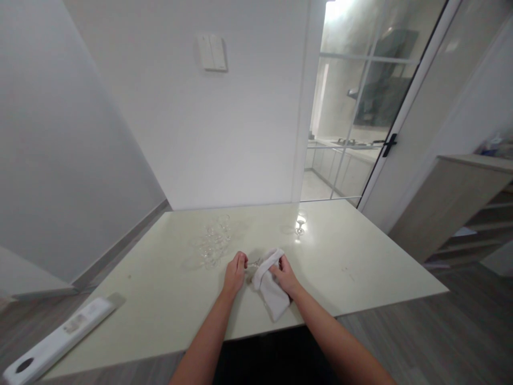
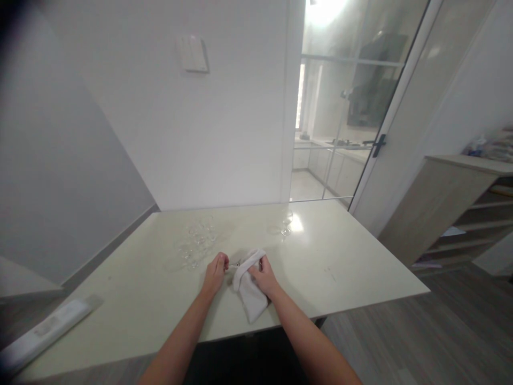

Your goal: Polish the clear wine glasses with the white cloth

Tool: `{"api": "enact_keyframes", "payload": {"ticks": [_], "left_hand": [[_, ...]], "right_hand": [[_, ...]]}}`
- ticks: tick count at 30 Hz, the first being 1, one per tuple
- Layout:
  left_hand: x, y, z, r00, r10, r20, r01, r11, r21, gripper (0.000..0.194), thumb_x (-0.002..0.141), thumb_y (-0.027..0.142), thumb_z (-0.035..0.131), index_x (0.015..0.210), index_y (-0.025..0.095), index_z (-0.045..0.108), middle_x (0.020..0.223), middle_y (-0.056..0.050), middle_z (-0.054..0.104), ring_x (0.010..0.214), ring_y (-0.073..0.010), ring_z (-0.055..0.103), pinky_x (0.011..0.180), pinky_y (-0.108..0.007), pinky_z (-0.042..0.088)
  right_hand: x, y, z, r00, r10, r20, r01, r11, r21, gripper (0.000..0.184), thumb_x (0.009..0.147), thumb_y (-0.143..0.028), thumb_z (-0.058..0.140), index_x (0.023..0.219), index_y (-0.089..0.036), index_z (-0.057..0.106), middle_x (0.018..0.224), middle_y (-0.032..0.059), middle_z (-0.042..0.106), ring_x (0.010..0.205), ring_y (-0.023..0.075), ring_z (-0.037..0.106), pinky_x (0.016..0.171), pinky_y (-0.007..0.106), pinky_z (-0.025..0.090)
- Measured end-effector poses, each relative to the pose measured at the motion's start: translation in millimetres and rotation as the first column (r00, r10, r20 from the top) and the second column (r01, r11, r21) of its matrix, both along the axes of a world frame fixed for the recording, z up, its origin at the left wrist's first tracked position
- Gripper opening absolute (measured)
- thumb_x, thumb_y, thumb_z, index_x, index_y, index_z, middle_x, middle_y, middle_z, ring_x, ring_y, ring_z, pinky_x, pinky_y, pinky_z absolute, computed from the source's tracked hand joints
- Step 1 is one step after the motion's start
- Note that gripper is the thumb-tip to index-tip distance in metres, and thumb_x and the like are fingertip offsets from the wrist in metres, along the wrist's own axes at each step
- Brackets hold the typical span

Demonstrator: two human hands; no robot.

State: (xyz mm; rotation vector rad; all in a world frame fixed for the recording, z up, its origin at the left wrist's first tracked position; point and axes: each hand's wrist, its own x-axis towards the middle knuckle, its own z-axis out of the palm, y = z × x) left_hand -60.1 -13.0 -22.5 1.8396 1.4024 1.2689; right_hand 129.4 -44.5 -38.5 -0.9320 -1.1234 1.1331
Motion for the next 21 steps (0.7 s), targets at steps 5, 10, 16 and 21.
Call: {"api": "enact_keyframes", "payload": {"ticks": [5,10,16,21], "left_hand": [[-0.1,-0.2,0.6,1.0,0.007,-0.01,-0.007,1.0,0.003,0.042,0.098,0.046,0.027,0.071,0.022,0.05,0.061,0.002,0.052,0.06,-0.0161,0.051,0.061,-0.027,0.039],[-0.2,0.7,-0.8,1.0,0.005,-0.005,-0.005,1.0,0.002,0.042,0.098,0.045,0.028,0.071,0.022,0.05,0.061,0.002,0.051,0.061,-0.0162,0.051,0.062,-0.027,0.039],[0.0,1.9,-2.0,1.0,0.007,0.001,-0.007,1.0,-0.014,0.042,0.098,0.045,0.028,0.07,0.023,0.05,0.061,0.001,0.051,0.06,-0.0162,0.051,0.06,-0.027,0.039],[0.7,0.8,0.3,1.0,-0.006,0.005,0.007,1.0,-0.012,0.043,0.098,0.047,0.027,0.071,0.023,0.049,0.061,0.002,0.051,0.061,-0.0166,0.051,0.061,-0.028,0.038]], "right_hand": [[-0.6,0.6,-2.1,1.0,-0.006,0.002,0.006,1.0,0.005,0.037,0.071,-0.033,0.072,0.104,-0.023,0.059,0.101,0.0013,0.067,0.097,0.021,0.059,0.093,0.034,0.046],[-0.7,2.6,-5.6,1.0,-0.012,-0.003,0.012,1.0,-0.003,0.042,0.071,-0.034,0.074,0.108,-0.023,0.059,0.107,0.0016,0.067,0.102,0.021,0.059,0.097,0.035,0.045],[1.3,5.0,-9.6,1.0,-0.008,0.016,0.008,1.0,0.005,0.043,0.072,-0.037,0.074,0.11,-0.023,0.059,0.11,0.0031,0.067,0.104,0.0212,0.059,0.099,0.035,0.043],[1.6,5.0,-9.6,1.0,-0.008,0.012,0.008,1.0,0.016,0.043,0.072,-0.036,0.074,0.11,-0.022,0.059,0.109,0.0031,0.066,0.103,0.0208,0.059,0.098,0.035,0.043]]}}
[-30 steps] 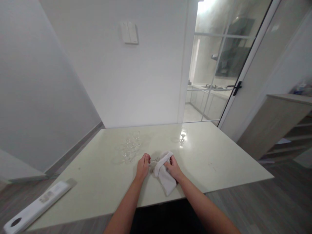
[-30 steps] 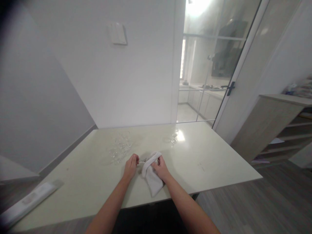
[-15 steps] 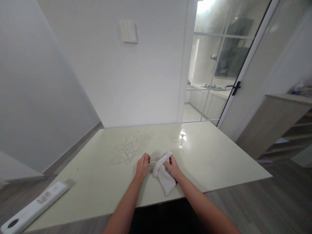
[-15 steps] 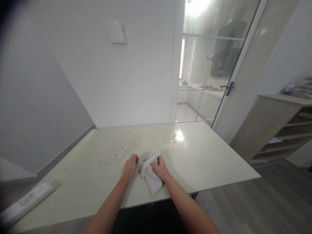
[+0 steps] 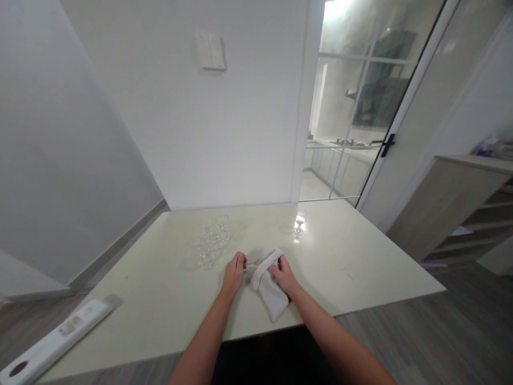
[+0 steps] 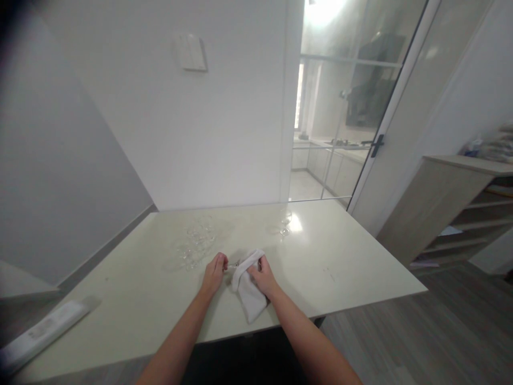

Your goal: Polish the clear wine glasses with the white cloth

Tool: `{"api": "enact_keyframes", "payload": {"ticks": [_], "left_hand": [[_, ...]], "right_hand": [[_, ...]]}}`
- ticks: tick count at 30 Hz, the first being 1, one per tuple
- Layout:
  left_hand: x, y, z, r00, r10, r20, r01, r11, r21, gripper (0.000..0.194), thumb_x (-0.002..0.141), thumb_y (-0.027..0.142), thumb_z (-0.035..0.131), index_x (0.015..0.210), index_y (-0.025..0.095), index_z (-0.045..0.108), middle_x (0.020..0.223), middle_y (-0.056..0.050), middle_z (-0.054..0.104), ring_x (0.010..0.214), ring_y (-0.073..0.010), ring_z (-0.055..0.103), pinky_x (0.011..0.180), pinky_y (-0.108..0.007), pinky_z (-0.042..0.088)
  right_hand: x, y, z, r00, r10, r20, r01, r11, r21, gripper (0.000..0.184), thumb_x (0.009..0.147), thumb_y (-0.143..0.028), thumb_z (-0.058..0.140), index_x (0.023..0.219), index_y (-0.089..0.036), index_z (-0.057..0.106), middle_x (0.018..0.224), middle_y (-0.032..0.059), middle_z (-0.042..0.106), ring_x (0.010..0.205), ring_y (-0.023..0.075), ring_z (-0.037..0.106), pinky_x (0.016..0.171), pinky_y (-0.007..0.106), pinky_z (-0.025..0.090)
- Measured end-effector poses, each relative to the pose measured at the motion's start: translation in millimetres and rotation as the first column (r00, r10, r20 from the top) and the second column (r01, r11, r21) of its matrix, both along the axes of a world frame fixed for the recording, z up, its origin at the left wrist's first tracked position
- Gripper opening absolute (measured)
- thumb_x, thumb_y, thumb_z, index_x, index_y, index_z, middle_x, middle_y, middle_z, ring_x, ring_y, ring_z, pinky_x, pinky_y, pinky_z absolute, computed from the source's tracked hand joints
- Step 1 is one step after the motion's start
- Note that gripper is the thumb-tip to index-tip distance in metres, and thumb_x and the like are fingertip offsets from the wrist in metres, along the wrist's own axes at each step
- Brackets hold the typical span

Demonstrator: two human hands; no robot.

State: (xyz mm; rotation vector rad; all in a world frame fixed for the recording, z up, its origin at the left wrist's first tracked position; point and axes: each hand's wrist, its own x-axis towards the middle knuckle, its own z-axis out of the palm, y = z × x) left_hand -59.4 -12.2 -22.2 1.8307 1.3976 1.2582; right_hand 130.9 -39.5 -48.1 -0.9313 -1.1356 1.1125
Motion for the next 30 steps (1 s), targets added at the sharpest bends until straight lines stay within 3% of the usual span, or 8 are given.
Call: {"api": "enact_keyframes", "payload": {"ticks": [11,17,20,23,26,30], "left_hand": [[-0.9,0.6,-1.9,0.999,-0.031,0.028,0.031,1.0,0.0,0.041,0.098,0.047,0.029,0.072,0.022,0.049,0.062,0.002,0.05,0.061,-0.0154,0.05,0.061,-0.027,0.037],[-2.1,-7.7,-0.1,0.985,-0.161,0.068,0.155,0.985,0.076,0.036,0.092,0.049,0.042,0.109,0.019,0.053,0.084,-0.001,0.062,0.066,-0.0145,0.054,0.064,-0.026,0.041],[-1.6,-10.8,0.5,0.979,-0.2,0.041,0.196,0.977,0.082,0.032,0.09,0.048,0.048,0.102,0.019,0.054,0.074,0.001,0.057,0.061,-0.013,0.05,0.06,-0.025,0.038],[0.0,-9.4,0.7,0.981,-0.159,0.11,0.158,0.987,0.019,0.033,0.091,0.051,0.043,0.083,0.02,0.051,0.059,0.005,0.047,0.054,-0.012,0.045,0.055,-0.023,0.034],[1.6,-4.6,0.9,0.963,-0.106,0.248,0.141,0.982,-0.128,0.043,0.092,0.058,0.033,0.077,0.021,0.049,0.052,0.006,0.044,0.045,-0.0113,0.039,0.047,-0.022,0.032],[2.2,0.4,1.7,0.949,-0.029,0.314,0.126,0.948,-0.291,0.052,0.088,0.065,0.027,0.076,0.021,0.05,0.046,0.005,0.043,0.039,-0.0116,0.035,0.04,-0.022,0.027]], "right_hand": [[-0.1,-2.0,5.4,1.0,-0.006,-0.015,0.006,1.0,-0.009,0.042,0.071,-0.037,0.075,0.107,-0.022,0.061,0.109,0.0028,0.067,0.103,0.0203,0.059,0.097,0.033,0.044],[1.5,-0.2,9.1,0.982,-0.113,-0.148,0.085,0.979,-0.186,0.04,0.075,-0.05,0.068,0.103,-0.022,0.062,0.098,0.0018,0.07,0.093,0.0211,0.062,0.086,0.032,0.049],[4.8,2.3,8.3,0.977,-0.171,-0.125,0.137,0.961,-0.24,0.044,0.078,-0.059,0.062,0.102,-0.023,0.064,0.097,0.0031,0.071,0.092,0.0225,0.064,0.086,0.034,0.05],[8.2,5.3,4.7,0.977,-0.198,-0.08,0.177,0.96,-0.215,0.051,0.078,-0.065,0.056,0.101,-0.021,0.067,0.106,0.0065,0.072,0.105,0.0247,0.062,0.098,0.037,0.045],[9.8,6.2,0.7,0.975,-0.21,-0.069,0.188,0.952,-0.242,0.052,0.075,-0.065,0.056,0.098,-0.02,0.069,0.108,0.0075,0.072,0.109,0.0265,0.061,0.099,0.04,0.045],[8.3,-0.3,3.3,0.998,-0.028,-0.051,0.017,0.979,-0.205,0.044,0.065,-0.049,0.074,0.1,-0.022,0.068,0.096,0.0044,0.074,0.094,0.0251,0.067,0.088,0.04,0.052]]}}
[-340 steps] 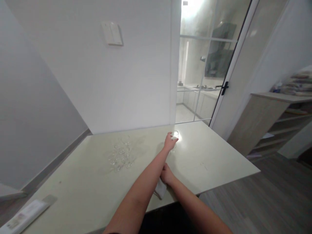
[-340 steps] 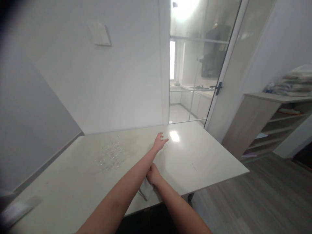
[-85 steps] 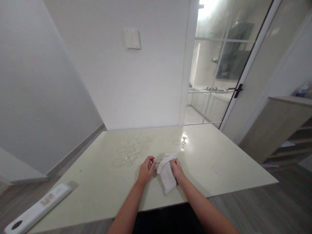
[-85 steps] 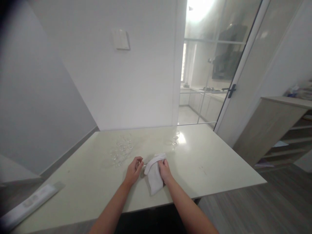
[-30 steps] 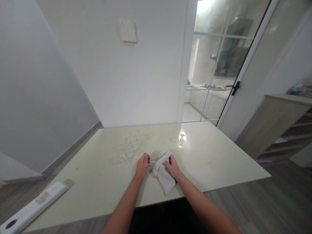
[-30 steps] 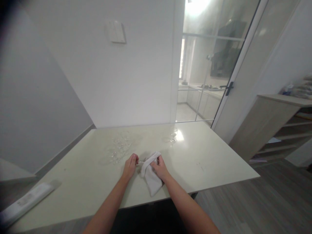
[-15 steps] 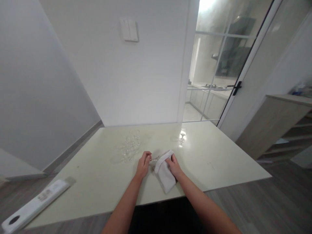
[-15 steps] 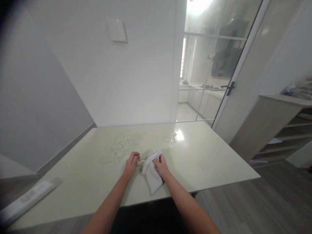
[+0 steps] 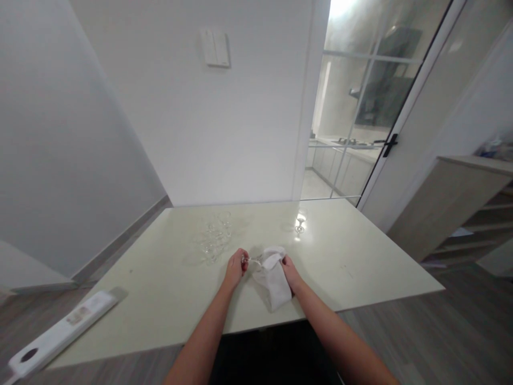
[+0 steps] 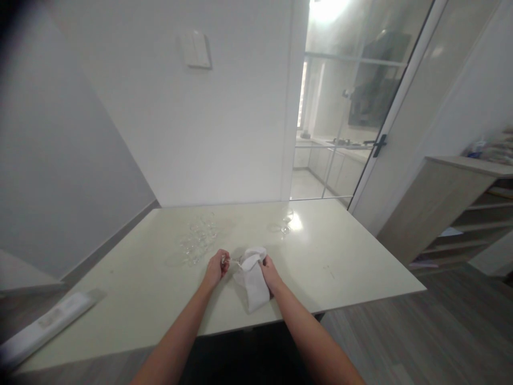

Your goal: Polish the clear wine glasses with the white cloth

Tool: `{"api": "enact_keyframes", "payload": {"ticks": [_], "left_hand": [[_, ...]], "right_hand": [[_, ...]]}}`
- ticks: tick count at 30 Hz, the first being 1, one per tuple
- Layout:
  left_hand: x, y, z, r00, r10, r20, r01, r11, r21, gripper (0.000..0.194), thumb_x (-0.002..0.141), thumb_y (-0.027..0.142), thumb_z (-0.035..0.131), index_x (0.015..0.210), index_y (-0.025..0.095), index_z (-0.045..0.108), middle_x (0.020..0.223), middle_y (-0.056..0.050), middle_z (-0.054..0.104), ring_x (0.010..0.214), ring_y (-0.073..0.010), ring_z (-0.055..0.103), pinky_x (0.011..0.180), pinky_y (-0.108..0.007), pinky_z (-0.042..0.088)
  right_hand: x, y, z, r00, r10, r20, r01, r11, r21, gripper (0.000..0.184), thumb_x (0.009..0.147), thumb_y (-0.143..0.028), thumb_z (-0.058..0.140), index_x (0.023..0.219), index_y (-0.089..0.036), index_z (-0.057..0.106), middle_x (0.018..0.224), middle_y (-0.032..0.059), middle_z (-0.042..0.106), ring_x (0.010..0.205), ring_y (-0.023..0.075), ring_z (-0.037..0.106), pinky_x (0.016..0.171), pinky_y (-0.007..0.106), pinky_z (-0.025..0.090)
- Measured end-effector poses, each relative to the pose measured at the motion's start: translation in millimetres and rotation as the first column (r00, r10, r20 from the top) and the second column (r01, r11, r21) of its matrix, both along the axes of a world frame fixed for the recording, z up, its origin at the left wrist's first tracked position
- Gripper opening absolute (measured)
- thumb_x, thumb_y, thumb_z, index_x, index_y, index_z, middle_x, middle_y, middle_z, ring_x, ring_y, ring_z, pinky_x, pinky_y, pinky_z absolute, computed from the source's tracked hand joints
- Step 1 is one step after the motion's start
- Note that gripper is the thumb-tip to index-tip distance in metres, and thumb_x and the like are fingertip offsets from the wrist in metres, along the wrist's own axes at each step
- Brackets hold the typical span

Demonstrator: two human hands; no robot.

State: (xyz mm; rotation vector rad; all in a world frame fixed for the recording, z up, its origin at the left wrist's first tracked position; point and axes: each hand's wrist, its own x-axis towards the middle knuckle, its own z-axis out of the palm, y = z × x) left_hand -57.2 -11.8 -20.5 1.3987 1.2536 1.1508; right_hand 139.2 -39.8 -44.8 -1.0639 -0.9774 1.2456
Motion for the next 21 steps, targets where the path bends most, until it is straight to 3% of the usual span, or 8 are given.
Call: {"api": "enact_keyframes", "payload": {"ticks": [3,5,14,21], "left_hand": [[0.4,-1.8,1.9,0.999,-0.025,-0.042,0.026,0.999,0.03,0.054,0.088,0.065,0.025,0.074,0.02,0.052,0.045,0.005,0.042,0.04,-0.0118,0.036,0.043,-0.023,0.029],[0.9,-4.7,3.0,0.996,-0.052,-0.076,0.058,0.994,0.088,0.054,0.09,0.063,0.026,0.072,0.02,0.052,0.046,0.004,0.042,0.043,-0.0119,0.037,0.046,-0.024,0.03],[-1.8,-6.4,-2.6,0.987,-0.11,-0.115,0.134,0.965,0.227,0.049,0.094,0.059,0.029,0.071,0.02,0.047,0.054,0.004,0.041,0.049,-0.0116,0.037,0.05,-0.025,0.03],[-0.3,-9.3,1.1,0.989,-0.117,-0.095,0.136,0.962,0.238,0.049,0.095,0.057,0.028,0.074,0.019,0.051,0.052,0.005,0.04,0.048,-0.0119,0.037,0.051,-0.025,0.03]], "right_hand": [[-0.8,-6.9,7.8,0.979,0.169,0.112,-0.185,0.971,0.151,0.038,0.062,-0.039,0.079,0.095,-0.021,0.069,0.093,0.0047,0.074,0.087,0.0237,0.067,0.089,0.04,0.052],[-0.1,-9.0,12.0,0.961,0.199,0.19,-0.241,0.942,0.232,0.032,0.065,-0.038,0.077,0.092,-0.021,0.07,0.093,0.0056,0.074,0.087,0.0234,0.067,0.09,0.039,0.051],[5.6,-2.0,5.6,0.946,0.11,0.306,-0.211,0.923,0.321,0.014,0.071,-0.033,0.066,0.08,-0.023,0.067,0.085,0.0051,0.071,0.084,0.0238,0.064,0.086,0.038,0.051],[5.7,-0.8,0.9,0.944,0.093,0.316,-0.207,0.913,0.352,0.015,0.073,-0.032,0.064,0.085,-0.022,0.067,0.087,0.0051,0.071,0.085,0.023,0.064,0.086,0.038,0.052]]}}
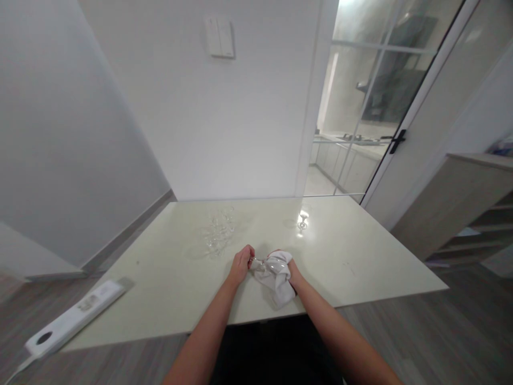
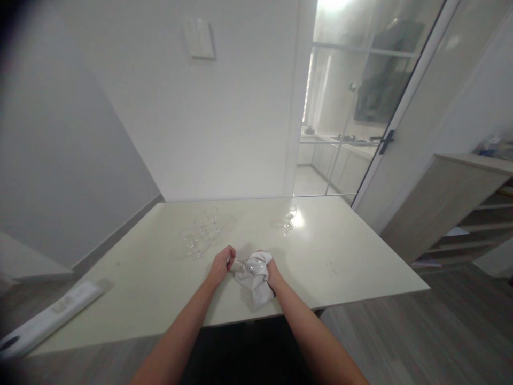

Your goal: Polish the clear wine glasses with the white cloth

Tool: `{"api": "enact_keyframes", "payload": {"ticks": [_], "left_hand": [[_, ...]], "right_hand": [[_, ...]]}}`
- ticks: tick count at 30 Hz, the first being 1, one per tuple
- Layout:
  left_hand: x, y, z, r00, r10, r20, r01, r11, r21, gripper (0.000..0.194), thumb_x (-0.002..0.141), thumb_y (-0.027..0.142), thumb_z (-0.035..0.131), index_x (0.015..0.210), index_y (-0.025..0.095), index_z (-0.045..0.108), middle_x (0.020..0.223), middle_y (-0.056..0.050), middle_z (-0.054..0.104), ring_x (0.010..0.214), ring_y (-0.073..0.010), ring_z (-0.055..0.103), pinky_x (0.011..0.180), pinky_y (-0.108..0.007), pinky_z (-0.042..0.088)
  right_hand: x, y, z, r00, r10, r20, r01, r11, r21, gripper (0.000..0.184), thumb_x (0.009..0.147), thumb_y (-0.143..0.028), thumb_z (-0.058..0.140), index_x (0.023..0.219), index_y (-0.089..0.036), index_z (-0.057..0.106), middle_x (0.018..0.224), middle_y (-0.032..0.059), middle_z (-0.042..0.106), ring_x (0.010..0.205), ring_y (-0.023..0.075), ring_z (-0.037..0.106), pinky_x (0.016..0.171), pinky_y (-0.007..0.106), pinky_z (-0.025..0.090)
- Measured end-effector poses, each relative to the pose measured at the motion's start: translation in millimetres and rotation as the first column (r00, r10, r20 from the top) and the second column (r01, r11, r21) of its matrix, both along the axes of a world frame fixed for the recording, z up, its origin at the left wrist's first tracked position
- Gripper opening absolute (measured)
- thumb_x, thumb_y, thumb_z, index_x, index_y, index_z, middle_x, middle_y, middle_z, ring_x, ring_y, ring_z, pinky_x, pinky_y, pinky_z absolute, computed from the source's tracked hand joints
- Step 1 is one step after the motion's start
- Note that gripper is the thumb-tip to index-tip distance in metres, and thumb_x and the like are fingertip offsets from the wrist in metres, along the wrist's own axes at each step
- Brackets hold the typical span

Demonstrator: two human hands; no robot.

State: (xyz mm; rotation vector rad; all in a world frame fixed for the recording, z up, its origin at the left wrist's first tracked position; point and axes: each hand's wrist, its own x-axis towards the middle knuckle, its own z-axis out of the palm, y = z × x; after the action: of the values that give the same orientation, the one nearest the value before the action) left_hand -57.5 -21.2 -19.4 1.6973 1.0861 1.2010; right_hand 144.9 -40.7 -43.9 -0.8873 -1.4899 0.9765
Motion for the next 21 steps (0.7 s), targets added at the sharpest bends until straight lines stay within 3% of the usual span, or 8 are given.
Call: {"api": "enact_keyframes", "payload": {"ticks": [4,8,12,21], "left_hand": [[0.8,1.4,-2.3,1.0,0.016,-0.007,-0.016,1.0,-0.024,0.048,0.095,0.055,0.028,0.073,0.02,0.051,0.052,0.004,0.041,0.048,-0.0128,0.039,0.05,-0.026,0.03],[1.1,1.6,-2.5,0.999,0.032,-0.023,-0.033,0.999,-0.039,0.048,0.095,0.055,0.028,0.073,0.02,0.051,0.052,0.005,0.041,0.048,-0.013,0.038,0.051,-0.026,0.031],[1.4,0.9,-1.0,0.999,0.04,-0.025,-0.041,0.998,-0.04,0.047,0.094,0.055,0.029,0.072,0.02,0.051,0.053,0.004,0.042,0.048,-0.0131,0.039,0.051,-0.026,0.031],[0.4,2.9,-3.7,0.999,0.04,-0.027,-0.041,0.999,-0.028,0.047,0.094,0.055,0.03,0.072,0.02,0.052,0.053,0.004,0.042,0.049,-0.013,0.04,0.053,-0.026,0.033]], "right_hand": [[2.5,-0.2,-7.1,1.0,0.004,0.018,-0.004,1.0,0.009,0.018,0.073,-0.036,0.067,0.086,-0.023,0.067,0.089,0.0066,0.072,0.088,0.0237,0.064,0.089,0.039,0.052],[8.3,-5.3,-16.9,0.997,-0.057,0.058,0.055,0.998,0.03,0.043,0.063,-0.04,0.078,0.1,-0.022,0.066,0.105,0.0104,0.07,0.104,0.027,0.063,0.101,0.043,0.046],[10.9,-8.9,-20.1,0.996,-0.083,0.04,0.084,0.996,-0.034,0.057,0.055,-0.043,0.084,0.104,-0.023,0.066,0.109,0.0116,0.068,0.109,0.0302,0.061,0.105,0.048,0.043],[11.1,-9.7,-20.5,0.996,-0.091,0.0,0.091,0.992,-0.083,0.067,0.046,-0.043,0.088,0.105,-0.022,0.066,0.115,0.0131,0.067,0.113,0.0321,0.06,0.107,0.05,0.041]]}}
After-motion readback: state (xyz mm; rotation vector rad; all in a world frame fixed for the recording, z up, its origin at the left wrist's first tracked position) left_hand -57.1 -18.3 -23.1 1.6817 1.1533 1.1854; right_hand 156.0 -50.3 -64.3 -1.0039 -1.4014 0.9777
